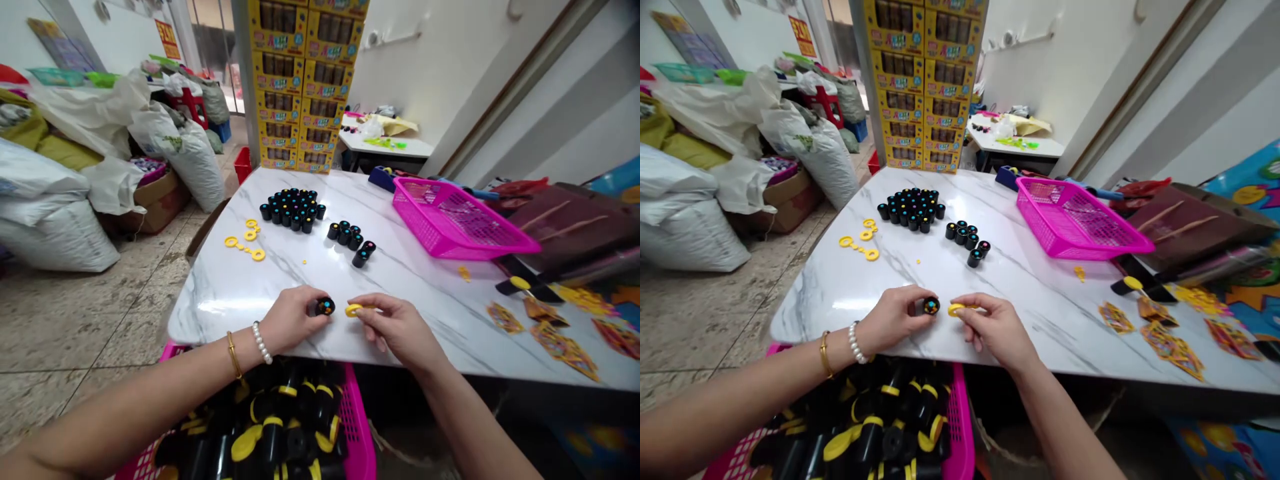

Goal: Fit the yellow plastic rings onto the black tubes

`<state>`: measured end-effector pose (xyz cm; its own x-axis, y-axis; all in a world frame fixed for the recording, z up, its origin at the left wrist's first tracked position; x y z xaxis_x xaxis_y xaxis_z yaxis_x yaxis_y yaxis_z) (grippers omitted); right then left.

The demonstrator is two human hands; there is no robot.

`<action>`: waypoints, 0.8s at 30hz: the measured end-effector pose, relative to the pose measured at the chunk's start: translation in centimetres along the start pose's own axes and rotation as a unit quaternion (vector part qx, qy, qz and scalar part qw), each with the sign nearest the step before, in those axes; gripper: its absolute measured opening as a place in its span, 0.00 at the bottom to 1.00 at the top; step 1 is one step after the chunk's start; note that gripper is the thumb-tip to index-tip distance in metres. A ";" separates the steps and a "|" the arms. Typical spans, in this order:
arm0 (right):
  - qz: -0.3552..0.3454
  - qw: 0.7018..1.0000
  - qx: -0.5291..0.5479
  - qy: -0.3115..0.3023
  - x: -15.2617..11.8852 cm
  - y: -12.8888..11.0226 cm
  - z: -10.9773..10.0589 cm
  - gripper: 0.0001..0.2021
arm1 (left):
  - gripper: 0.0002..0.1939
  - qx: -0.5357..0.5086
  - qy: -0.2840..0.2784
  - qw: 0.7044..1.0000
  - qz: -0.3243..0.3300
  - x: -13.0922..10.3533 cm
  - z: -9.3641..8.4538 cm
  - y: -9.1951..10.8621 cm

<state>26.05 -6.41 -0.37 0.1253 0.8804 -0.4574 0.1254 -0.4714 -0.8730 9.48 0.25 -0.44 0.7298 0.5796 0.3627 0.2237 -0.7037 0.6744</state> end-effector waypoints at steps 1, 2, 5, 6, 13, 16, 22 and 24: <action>0.011 1.000 -0.008 -0.020 0.2 -0.4 0.7 0.18 | 0.10 0.001 0.007 1.000 0.006 -0.3 0.1 0.1; 0.020 0.999 -0.018 -0.037 0.4 -0.8 1.4 0.18 | 0.10 0.004 0.015 1.000 0.010 -0.5 0.1 0.1; 0.015 0.999 -0.041 -0.027 1.2 -1.7 2.6 0.18 | 0.11 0.013 0.026 1.000 0.012 -0.4 0.5 -0.4; 0.009 0.999 -0.046 -0.008 1.6 -1.9 2.6 0.18 | 0.12 0.015 0.027 0.999 0.010 -0.4 0.6 -0.6; 0.002 0.999 -0.022 -0.030 3.4 -1.4 2.7 0.18 | 0.10 0.032 0.012 0.999 -0.003 -0.5 0.7 -0.8; 0.011 0.999 -0.004 -0.030 3.6 -1.1 2.8 0.15 | 0.09 0.044 0.002 0.999 0.000 -0.4 0.7 -0.7; 0.002 1.000 -0.004 -0.012 3.2 -1.7 2.9 0.13 | 0.09 0.040 -0.002 0.999 -0.003 -0.3 0.7 -0.9; 0.004 1.000 -0.005 -0.021 3.4 -1.7 3.0 0.13 | 0.08 0.039 0.002 0.999 0.002 -0.3 0.7 -0.9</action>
Point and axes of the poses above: each hand's wrist, its own x-axis towards the middle knuckle, its own z-axis out of the palm, y = z × x, the point moved 5 cm from there along x, towards the middle knuckle, and after that the axes turned 14 degrees about z, right-handed, at the moved point
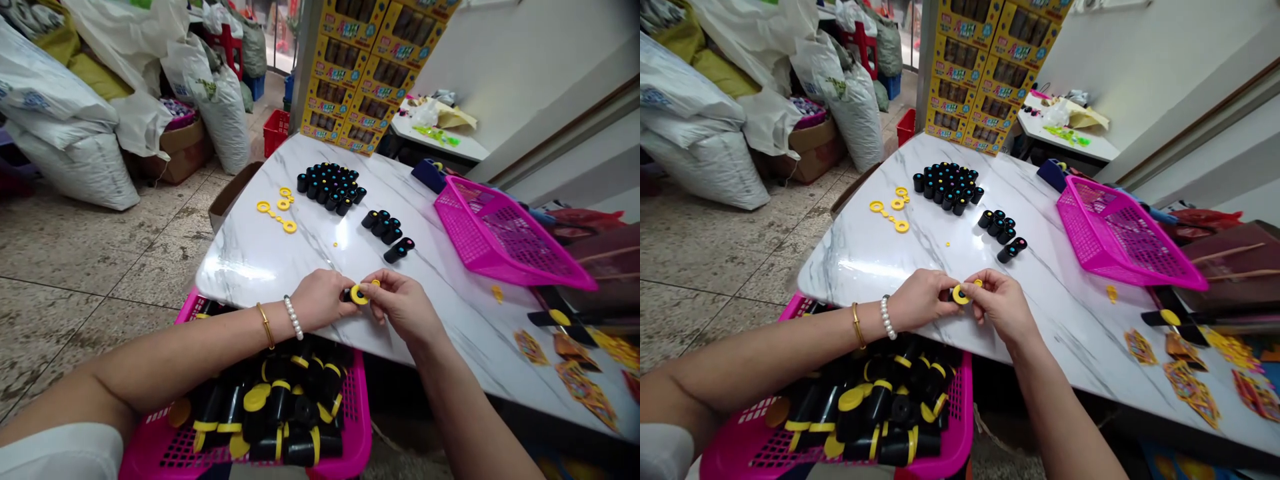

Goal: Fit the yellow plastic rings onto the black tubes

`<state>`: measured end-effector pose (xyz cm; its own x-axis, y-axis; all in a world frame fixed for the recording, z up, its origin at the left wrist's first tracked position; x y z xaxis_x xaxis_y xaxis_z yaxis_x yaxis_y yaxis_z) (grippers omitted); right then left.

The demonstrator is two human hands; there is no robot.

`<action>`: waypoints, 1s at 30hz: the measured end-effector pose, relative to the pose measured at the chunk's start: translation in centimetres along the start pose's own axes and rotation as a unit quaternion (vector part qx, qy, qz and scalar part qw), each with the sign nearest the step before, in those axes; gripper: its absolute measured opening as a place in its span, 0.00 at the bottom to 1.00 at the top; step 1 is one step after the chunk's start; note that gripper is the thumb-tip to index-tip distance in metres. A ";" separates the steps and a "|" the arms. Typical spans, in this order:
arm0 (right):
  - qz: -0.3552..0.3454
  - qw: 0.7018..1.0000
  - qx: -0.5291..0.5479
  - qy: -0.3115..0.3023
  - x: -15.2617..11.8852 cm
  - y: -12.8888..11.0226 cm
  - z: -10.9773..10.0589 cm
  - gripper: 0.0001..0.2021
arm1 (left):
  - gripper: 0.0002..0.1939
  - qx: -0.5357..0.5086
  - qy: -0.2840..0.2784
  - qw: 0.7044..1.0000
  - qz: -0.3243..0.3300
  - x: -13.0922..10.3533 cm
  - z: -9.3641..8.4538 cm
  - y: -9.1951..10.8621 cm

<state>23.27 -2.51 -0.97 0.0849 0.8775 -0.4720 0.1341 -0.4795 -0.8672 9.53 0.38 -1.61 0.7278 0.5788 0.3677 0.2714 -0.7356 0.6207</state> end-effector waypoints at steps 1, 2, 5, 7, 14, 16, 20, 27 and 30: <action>0.001 1.000 0.003 -0.008 0.1 0.1 0.0 0.13 | 0.08 -0.002 0.002 1.000 0.004 0.0 0.0 0.0; 0.001 1.000 0.009 -0.016 0.2 0.2 0.1 0.13 | 0.08 -0.006 0.003 1.000 0.006 0.0 0.0 0.1; -0.007 0.999 0.022 -0.031 0.4 0.4 0.2 0.13 | 0.10 -0.020 0.003 1.000 0.002 -0.1 -0.1 0.3; -0.016 0.999 0.023 -0.030 0.3 0.5 0.2 0.12 | 0.10 -0.037 -0.001 0.999 -0.013 0.0 -0.4 0.3; -0.039 0.999 0.022 -0.009 -0.3 1.4 0.6 0.14 | 0.22 -0.141 -0.056 0.987 -0.053 0.9 -1.0 -0.3; -0.051 0.998 0.031 -0.003 -0.3 1.4 0.5 0.14 | 0.21 -0.141 -0.062 0.987 -0.043 1.0 -0.9 -0.4; -0.034 0.998 0.055 -0.018 -0.2 1.4 0.8 0.17 | 0.20 -0.133 -0.062 0.989 -0.032 1.0 -0.7 -0.4; -0.044 0.992 0.113 -0.019 -0.1 1.7 0.0 0.17 | 0.18 -0.159 -0.053 0.985 -0.045 0.8 -0.4 -0.7; -0.037 0.992 0.113 -0.042 0.0 1.9 0.2 0.17 | 0.17 -0.132 -0.002 0.991 -0.001 0.1 -0.6 0.1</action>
Point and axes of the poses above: each hand's wrist, its own x-axis towards the middle knuckle, its own z-axis out of the palm, y = z × x, the point moved 5 cm from there along x, towards the middle knuckle, and after that the axes turned 14 degrees about z, right-handed, at the moved point
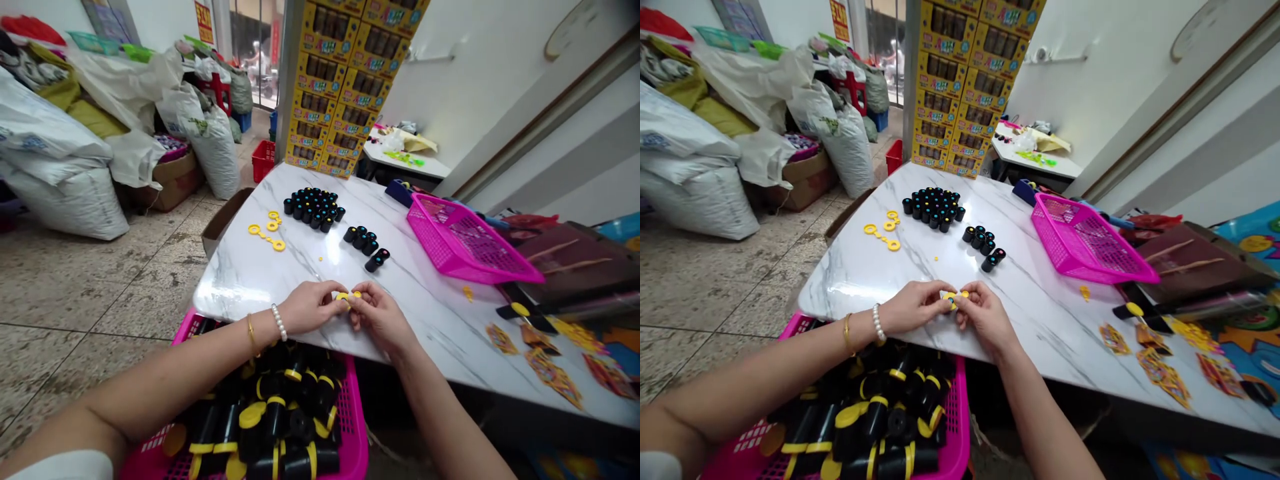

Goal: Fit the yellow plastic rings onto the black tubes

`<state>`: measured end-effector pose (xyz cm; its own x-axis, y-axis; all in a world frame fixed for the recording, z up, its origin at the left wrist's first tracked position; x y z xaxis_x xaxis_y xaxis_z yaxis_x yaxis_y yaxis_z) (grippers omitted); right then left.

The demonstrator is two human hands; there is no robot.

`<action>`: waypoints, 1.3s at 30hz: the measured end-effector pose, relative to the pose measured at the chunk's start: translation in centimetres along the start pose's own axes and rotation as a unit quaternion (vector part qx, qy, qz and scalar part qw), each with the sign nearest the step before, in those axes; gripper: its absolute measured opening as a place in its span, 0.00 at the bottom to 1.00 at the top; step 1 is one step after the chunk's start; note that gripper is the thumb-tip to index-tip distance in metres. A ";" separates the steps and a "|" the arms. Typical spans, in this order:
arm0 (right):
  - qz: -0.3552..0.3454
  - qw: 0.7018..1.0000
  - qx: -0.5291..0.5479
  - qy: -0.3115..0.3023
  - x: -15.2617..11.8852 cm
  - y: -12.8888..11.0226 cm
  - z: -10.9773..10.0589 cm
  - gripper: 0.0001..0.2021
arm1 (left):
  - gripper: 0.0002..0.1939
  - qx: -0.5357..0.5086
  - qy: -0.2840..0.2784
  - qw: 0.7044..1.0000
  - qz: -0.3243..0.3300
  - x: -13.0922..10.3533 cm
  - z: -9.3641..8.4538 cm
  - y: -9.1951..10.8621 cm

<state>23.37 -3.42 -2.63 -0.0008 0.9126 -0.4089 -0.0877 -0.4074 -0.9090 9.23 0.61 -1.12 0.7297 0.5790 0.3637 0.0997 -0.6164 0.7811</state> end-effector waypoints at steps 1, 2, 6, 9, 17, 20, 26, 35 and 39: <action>0.006 1.000 -0.002 -0.005 0.0 0.1 0.1 0.17 | 0.19 0.018 0.017 1.000 0.017 -0.2 0.0 0.3; 0.011 1.000 -0.003 -0.008 -0.1 0.1 0.2 0.17 | 0.20 0.039 0.032 0.998 0.029 -0.4 0.0 0.5; -0.001 0.999 0.039 -0.009 -0.4 0.1 -0.4 0.12 | 0.15 0.130 0.041 0.989 0.060 -0.5 0.2 0.9; 0.034 0.995 0.076 -0.048 0.0 -0.1 -1.2 0.12 | 0.14 0.140 0.010 0.988 0.072 -0.3 0.4 1.0; 0.170 0.969 -0.082 -0.159 1.8 -1.4 0.3 0.16 | 0.09 0.126 -0.029 0.991 0.040 0.2 0.4 0.6; 0.156 0.969 -0.126 -0.145 1.6 -1.5 0.8 0.17 | 0.10 0.129 -0.039 0.990 0.032 0.4 0.6 0.2; 0.033 0.969 -0.229 -0.090 -0.3 -0.9 1.6 0.19 | 0.13 0.167 -0.065 0.984 0.011 0.0 0.7 0.1; -0.112 0.928 -0.351 -0.061 -7.3 3.4 7.5 0.15 | 0.16 0.167 -0.040 0.985 0.025 -3.8 -5.5 0.1; -0.185 0.904 -0.373 -0.093 -7.3 4.7 9.6 0.23 | 0.17 0.305 0.099 0.947 -0.028 -3.2 -10.1 -2.8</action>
Point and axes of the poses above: each hand's wrist, its own x-axis towards the middle knuckle, its own z-axis out of the palm, y = z × x, the point moved 5 cm from there along x, towards the middle knuckle, and after that the axes turned 14 degrees about z, right-handed, at the moved point
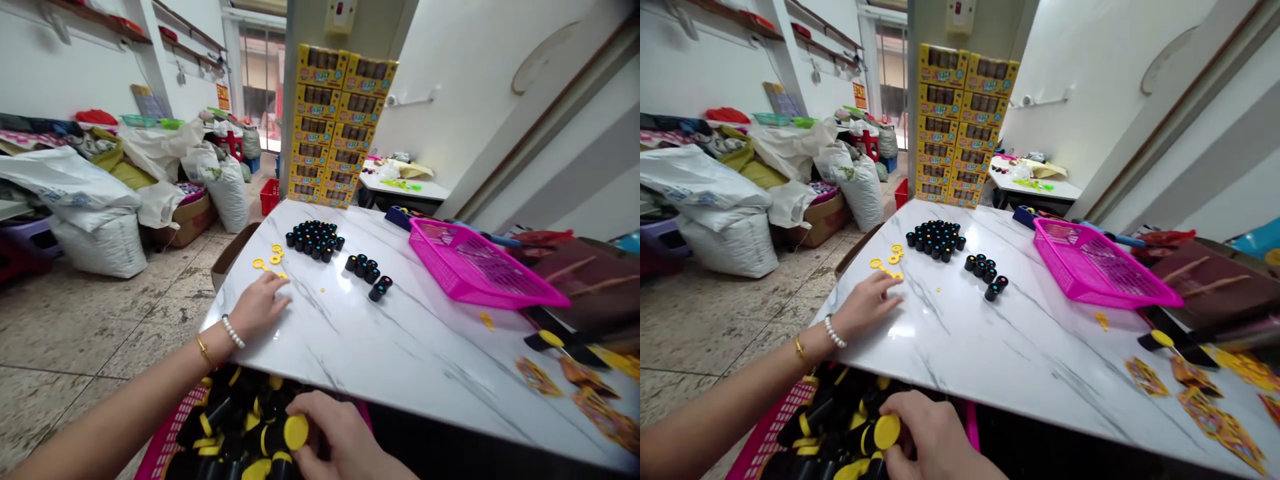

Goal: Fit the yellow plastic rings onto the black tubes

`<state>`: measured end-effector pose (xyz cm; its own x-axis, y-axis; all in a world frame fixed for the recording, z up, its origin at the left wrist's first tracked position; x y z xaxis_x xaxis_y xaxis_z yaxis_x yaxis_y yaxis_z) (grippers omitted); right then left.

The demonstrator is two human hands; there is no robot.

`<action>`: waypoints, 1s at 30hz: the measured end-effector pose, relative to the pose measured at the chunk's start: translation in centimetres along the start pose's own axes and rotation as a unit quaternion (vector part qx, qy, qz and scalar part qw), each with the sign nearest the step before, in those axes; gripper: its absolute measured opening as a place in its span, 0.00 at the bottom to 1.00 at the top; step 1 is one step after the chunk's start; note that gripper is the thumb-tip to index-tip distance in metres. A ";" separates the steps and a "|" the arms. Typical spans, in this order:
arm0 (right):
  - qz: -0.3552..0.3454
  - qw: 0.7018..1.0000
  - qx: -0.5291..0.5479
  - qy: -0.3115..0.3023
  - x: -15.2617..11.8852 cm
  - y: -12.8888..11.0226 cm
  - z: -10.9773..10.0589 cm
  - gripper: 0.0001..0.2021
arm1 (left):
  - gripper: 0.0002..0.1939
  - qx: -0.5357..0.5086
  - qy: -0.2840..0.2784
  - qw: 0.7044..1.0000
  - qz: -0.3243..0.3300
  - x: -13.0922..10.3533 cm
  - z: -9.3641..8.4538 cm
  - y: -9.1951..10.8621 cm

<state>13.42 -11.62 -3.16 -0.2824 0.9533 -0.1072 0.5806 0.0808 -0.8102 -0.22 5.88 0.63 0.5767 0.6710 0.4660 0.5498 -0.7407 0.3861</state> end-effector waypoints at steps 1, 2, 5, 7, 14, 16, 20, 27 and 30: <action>-0.014 1.000 -0.010 -0.004 0.1 -0.1 -0.2 0.25 | 0.17 0.033 0.003 0.999 -0.005 0.6 0.0 -0.7; -0.017 1.000 -0.014 -0.006 0.2 -0.2 -0.8 0.27 | 0.16 0.059 -0.006 0.998 -0.005 1.1 0.3 -1.0; 0.024 0.998 0.009 0.054 0.6 0.1 -5.1 0.19 | 0.08 0.083 -0.066 0.994 0.024 2.1 2.0 -0.1; 0.071 0.986 0.027 0.148 0.9 1.0 -9.0 0.11 | 0.10 0.066 -0.100 0.990 0.070 2.0 3.4 2.0; 0.107 0.951 -0.090 0.278 5.1 3.6 -13.9 0.09 | 0.05 -0.158 -0.086 0.968 0.173 2.7 4.4 8.5; 0.088 0.948 -0.148 0.268 6.5 3.0 -13.0 0.10 | 0.06 -0.177 -0.024 0.977 0.116 4.5 3.9 7.8; 0.076 0.945 -0.239 0.210 7.8 1.9 -11.2 0.12 | 0.07 -0.199 0.026 0.979 0.021 8.4 4.6 6.4; 0.068 0.942 -0.221 0.244 5.1 4.5 -12.2 0.11 | 0.20 -0.173 -0.034 0.984 0.022 12.6 10.5 7.9; 0.066 0.951 -0.211 0.217 4.0 4.8 -12.0 0.11 | 0.27 -0.165 -0.045 0.985 0.021 13.8 12.9 8.7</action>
<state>24.25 -3.90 -0.53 0.1036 0.9860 0.1305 0.8699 -0.0262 -0.4926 20.32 9.14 0.19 0.6543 0.6282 0.4211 0.3057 -0.7290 0.6125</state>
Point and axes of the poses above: each hand's wrist, its own x-axis towards the middle knuckle, its own z-axis out of the palm, y = z × x, the point moved 5 cm from there along x, towards the middle knuckle, and after that the axes turned 14 degrees about z, right-handed, at the moved point
